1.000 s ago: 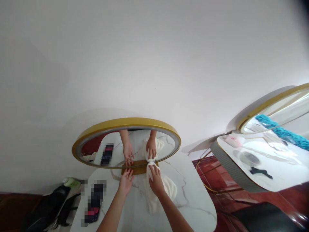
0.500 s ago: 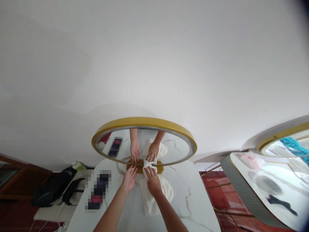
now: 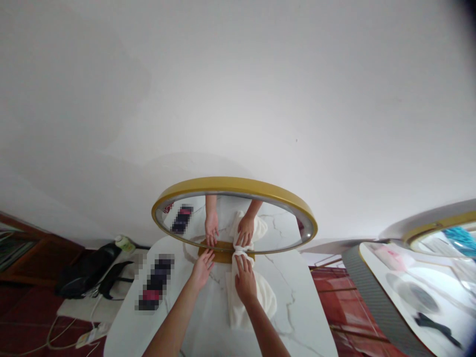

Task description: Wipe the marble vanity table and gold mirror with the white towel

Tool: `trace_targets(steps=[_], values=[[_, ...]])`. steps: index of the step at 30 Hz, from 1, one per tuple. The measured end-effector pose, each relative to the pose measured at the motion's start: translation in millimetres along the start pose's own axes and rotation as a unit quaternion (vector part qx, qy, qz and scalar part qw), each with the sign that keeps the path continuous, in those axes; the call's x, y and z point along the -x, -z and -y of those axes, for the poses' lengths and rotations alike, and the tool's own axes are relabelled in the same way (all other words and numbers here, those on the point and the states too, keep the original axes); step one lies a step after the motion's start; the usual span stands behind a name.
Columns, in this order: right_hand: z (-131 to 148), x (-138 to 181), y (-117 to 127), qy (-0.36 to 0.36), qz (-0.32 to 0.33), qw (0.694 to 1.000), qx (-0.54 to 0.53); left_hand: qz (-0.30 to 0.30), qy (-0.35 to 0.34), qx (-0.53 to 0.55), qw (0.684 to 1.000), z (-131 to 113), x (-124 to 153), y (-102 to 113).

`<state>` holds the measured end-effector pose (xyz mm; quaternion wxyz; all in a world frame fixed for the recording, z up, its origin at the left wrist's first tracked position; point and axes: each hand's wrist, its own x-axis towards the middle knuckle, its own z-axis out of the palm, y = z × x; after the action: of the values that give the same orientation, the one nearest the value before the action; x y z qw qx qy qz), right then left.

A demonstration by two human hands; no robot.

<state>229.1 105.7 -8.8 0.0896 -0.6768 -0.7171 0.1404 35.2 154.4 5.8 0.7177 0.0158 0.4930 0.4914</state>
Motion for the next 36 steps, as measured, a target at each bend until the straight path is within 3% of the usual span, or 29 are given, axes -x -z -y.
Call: trace_targets(steps=[6,11,17,23,27,31,36], values=[[53.9,-19.5,-18.5,0.034,0.038,0.999,0.008,0.009,0.002,0.011,1.0,0.5,-4.0,4.4],[65.3,-24.7,-18.3,0.07,0.052,0.996,0.014,0.022,0.001,0.029,0.999,-2.2,-2.9,6.0],[33.4,-14.6,-1.6,0.059,0.048,0.997,0.029,0.046,0.019,0.054,0.997,-4.8,-2.9,12.8],[-27.4,6.9,-0.4,0.002,-0.013,0.998,0.06,0.057,0.028,0.066,0.996,-5.1,-5.2,16.5],[-43.6,13.9,-0.2,-0.005,-0.035,0.997,0.065,0.04,0.016,0.081,0.996,-5.5,-8.8,19.3],[-23.0,8.9,3.2,0.021,-0.011,0.997,0.068,0.012,-0.013,0.102,0.995,-6.5,-11.7,21.2],[24.1,-4.8,1.6,0.054,0.024,0.997,0.057,0.025,-0.016,0.114,0.993,-8.3,-8.6,22.1]])
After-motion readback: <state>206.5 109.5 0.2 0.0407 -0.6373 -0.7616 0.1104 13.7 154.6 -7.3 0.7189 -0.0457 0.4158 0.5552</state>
